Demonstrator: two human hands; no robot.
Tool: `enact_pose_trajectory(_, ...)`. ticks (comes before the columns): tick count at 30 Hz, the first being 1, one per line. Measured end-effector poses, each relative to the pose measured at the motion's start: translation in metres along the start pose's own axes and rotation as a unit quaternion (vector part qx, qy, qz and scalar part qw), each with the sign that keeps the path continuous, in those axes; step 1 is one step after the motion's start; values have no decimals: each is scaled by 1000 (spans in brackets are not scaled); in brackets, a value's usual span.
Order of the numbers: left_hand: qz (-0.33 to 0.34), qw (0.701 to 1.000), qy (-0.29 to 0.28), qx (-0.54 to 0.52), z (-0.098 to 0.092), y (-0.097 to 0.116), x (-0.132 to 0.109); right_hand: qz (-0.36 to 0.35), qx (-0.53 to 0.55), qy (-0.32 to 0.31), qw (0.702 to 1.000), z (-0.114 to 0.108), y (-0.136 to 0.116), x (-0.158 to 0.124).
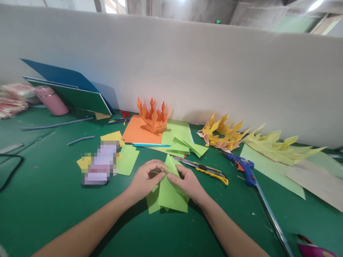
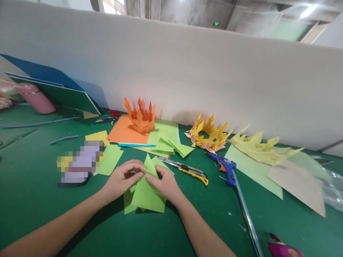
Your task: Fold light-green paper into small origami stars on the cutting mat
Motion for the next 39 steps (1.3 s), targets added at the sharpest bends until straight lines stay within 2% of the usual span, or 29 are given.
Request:
enact_pose_trajectory(5,-6,998,-47,37,5,2,-2,49,98,25,994,1,-1,0)
enact_pose_trajectory(12,0,994,-89,64,13,4,-7,63,158,84,982,-2,1,-1)
enact_pose_trajectory(17,-16,992,-100,79,14,3,-6,52,154,87,983,-5,0,0)
enact_pose_trajectory(22,-32,985,-136,99,16,0,-6,38,136,88,986,-7,-2,1)
enact_pose_trajectory(26,-55,984,-135,103,15,-1,-7,46,132,77,987,-6,1,1)
enact_pose_trajectory(33,-24,984,-138,106,16,3,-7,51,123,82,988,-8,4,0)
enact_pose_trajectory(39,-24,982,-143,123,17,-1,-7,44,126,87,987,-9,1,2)
Point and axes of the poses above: each hand's wrist, its own x-axis towards the middle knuckle, its own z-axis out of the palm, y = z × x, the point moved 5 cm from there along x, towards the middle knuckle, and after that the axes turned 11 degrees about -z, right-handed, at the moved point
